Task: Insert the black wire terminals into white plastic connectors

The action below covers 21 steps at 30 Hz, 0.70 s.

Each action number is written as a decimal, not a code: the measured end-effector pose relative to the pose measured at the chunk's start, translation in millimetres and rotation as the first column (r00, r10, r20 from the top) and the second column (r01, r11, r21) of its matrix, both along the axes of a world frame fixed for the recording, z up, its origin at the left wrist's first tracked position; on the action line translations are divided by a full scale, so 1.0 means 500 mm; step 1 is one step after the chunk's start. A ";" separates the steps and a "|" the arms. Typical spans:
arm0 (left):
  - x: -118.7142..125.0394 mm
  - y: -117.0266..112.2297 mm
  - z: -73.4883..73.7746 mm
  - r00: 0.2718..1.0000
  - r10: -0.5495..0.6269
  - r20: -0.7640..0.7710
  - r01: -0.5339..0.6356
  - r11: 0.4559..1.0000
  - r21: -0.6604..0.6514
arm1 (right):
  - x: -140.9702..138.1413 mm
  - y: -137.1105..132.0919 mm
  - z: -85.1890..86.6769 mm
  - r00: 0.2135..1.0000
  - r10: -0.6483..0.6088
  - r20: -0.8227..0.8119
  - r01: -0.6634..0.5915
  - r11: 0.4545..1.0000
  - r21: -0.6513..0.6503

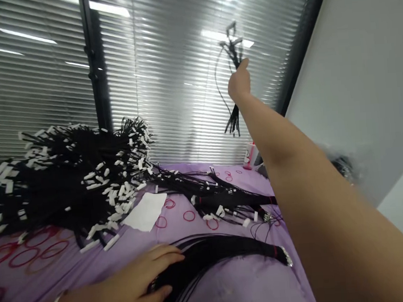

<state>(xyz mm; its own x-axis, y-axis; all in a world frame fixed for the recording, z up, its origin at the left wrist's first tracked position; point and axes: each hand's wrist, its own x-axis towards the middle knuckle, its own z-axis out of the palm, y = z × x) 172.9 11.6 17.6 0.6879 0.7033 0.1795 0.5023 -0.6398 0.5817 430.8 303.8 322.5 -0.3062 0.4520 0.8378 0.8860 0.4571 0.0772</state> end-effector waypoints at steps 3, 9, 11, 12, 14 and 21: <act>0.002 0.001 0.001 1.000 0.012 -0.020 -0.013 1.000 -0.024 | -0.067 -0.011 -0.063 0.999 -0.033 -0.015 0.030 0.989 -0.147; 0.002 0.008 -0.005 0.998 -0.002 -0.058 0.000 0.999 -0.038 | -0.164 -0.043 -0.222 0.924 0.239 0.297 0.008 0.767 -0.642; 0.002 0.009 -0.007 0.999 -0.008 -0.053 0.006 1.000 -0.025 | -0.141 -0.064 -0.272 0.877 0.302 0.373 0.087 0.665 -0.742; 0.001 0.009 -0.007 0.999 -0.011 -0.046 0.011 1.000 -0.019 | -0.121 -0.080 -0.301 0.858 0.315 0.406 0.135 0.625 -0.769; 0.000 0.007 -0.008 1.000 -0.021 -0.023 0.021 1.000 -0.009 | -0.070 -0.124 -0.370 0.817 0.329 0.474 0.240 0.553 -0.798; 0.001 0.012 -0.020 1.000 -0.023 -0.010 0.023 1.000 -0.004 | 0.080 -0.272 -0.588 0.795 0.225 0.563 0.293 0.670 -0.682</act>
